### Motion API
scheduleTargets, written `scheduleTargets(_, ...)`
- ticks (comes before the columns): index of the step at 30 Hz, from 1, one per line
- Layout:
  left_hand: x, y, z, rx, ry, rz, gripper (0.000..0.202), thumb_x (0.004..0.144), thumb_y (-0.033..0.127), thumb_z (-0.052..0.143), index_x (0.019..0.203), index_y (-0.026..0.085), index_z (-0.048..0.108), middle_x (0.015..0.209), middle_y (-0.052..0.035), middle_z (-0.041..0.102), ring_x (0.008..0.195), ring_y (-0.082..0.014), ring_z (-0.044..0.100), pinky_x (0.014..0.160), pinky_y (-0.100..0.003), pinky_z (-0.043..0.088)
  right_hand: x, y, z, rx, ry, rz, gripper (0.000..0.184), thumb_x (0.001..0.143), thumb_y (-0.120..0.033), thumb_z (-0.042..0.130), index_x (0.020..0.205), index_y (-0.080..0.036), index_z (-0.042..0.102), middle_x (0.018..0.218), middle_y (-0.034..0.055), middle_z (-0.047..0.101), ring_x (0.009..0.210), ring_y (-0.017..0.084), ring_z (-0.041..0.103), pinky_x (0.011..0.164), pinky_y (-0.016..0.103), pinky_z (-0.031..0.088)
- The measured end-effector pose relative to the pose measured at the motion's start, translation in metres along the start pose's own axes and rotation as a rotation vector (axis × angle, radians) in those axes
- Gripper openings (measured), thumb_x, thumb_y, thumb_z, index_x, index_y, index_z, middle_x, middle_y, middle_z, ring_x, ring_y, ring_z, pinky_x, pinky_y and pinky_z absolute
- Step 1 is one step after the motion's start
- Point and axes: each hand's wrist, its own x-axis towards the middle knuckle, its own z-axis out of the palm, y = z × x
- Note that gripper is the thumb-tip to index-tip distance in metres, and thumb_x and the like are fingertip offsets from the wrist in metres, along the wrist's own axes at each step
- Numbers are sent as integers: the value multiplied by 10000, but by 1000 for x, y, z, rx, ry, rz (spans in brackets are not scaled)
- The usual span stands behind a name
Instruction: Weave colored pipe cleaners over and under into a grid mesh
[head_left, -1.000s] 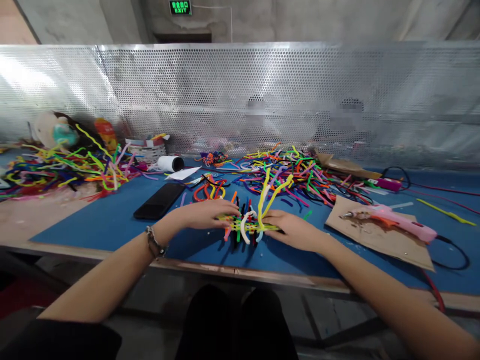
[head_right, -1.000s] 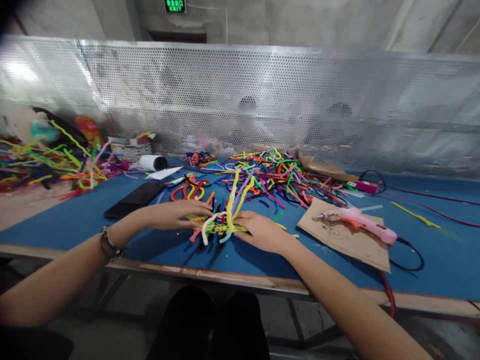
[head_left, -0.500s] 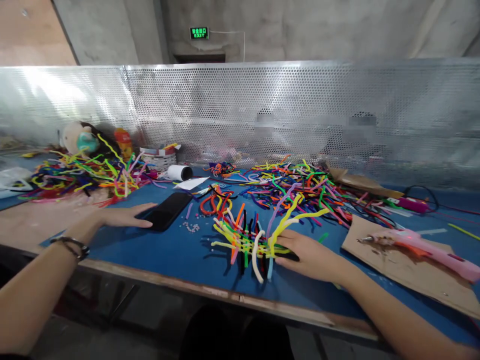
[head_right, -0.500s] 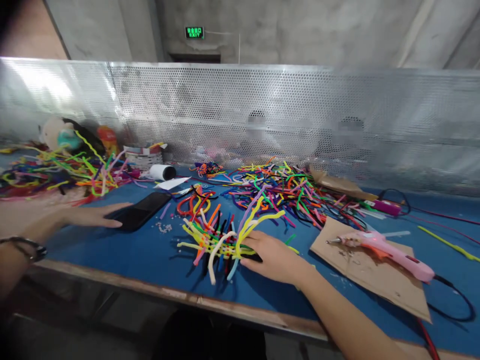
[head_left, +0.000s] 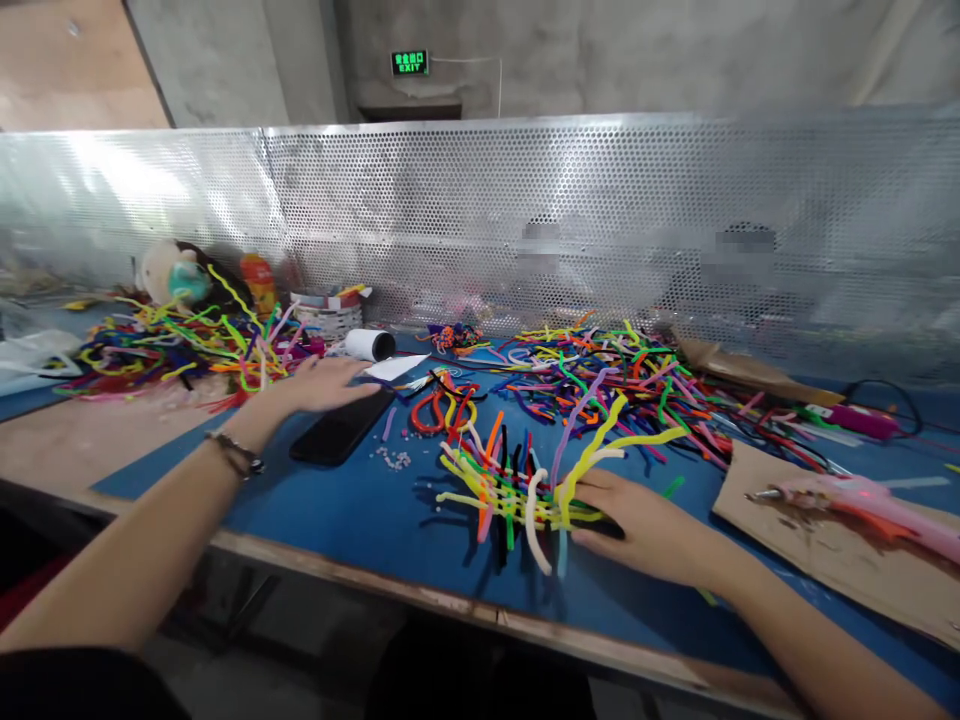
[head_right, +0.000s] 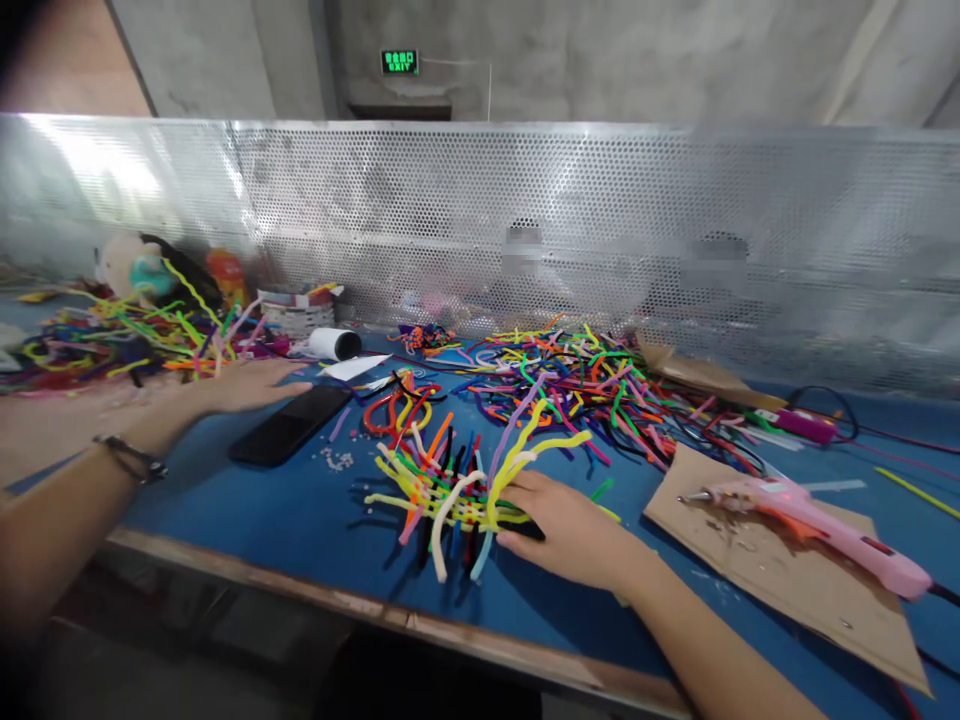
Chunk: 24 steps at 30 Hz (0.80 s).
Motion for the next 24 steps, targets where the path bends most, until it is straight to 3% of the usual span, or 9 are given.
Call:
scheduleTargets(3, 13, 37, -6, -8, 47, 189, 520, 819, 456, 378, 1271, 200, 407, 1327, -89, 411, 1219, -255, 356, 1002, -422, 227, 0, 0, 0, -9, 12, -1, 297, 828, -327, 454, 1045, -171, 583, 1070, 100, 561, 978, 210, 531, 878, 351, 414)
scheduleTargets(5, 24, 62, -7, -19, 84, 363, 486, 816, 386, 430, 1250, 167, 430, 1301, -112, 436, 1173, -253, 409, 972, -376, 284, -1, -1, 0, -9, 18, -8, 285, 827, -313, 458, 1043, -172, 581, 1056, 99, 564, 968, 207, 535, 872, 347, 417)
scheduleTargets(11, 49, 114, 13, -47, 70, 576, 345, 778, 99, 453, 1077, 224, 571, 1132, -33, 580, 1040, -154, 519, 860, -219, 375, -3, 0, -1, 32, 18, -21, 296, 826, -294, 467, 1086, -189, 559, 1093, 89, 558, 997, 201, 526, 884, 330, 408)
scheduleTargets(15, 54, 126, 27, -42, 74, 559, 215, 772, 94, 473, 893, 174, 632, 946, -73, 633, 905, -203, 574, 734, -258, 431, -3, 1, -2, 25, 17, -36, 286, 826, -297, 465, 1067, -183, 566, 1051, 87, 569, 954, 191, 541, 861, 318, 421)
scheduleTargets(18, 57, 126, 33, -55, 99, 512, 164, 791, 122, 507, 924, 129, 601, 950, -102, 612, 924, -216, 560, 773, -292, 435, -2, 2, -2, 11, 19, -52, 280, 823, -283, 468, 1062, -170, 562, 1037, 91, 569, 947, 186, 541, 847, 305, 427)
scheduleTargets(22, 63, 124, 39, -86, 98, 439, 236, 852, 262, 507, 1047, 130, 529, 1037, -77, 558, 900, -177, 558, 771, -353, 471, -2, 3, -2, 13, 22, -66, 286, 822, -275, 469, 1067, -160, 558, 1029, 92, 572, 941, 181, 545, 845, 298, 430)
scheduleTargets(24, 64, 124, 39, -112, 111, 416, 200, 866, 268, 481, 995, 134, 555, 990, -63, 573, 860, -165, 566, 752, -346, 477, -2, 3, -3, 17, 26, -80, 286, 825, -271, 465, 1068, -154, 563, 1026, 93, 578, 945, 178, 546, 852, 292, 426)
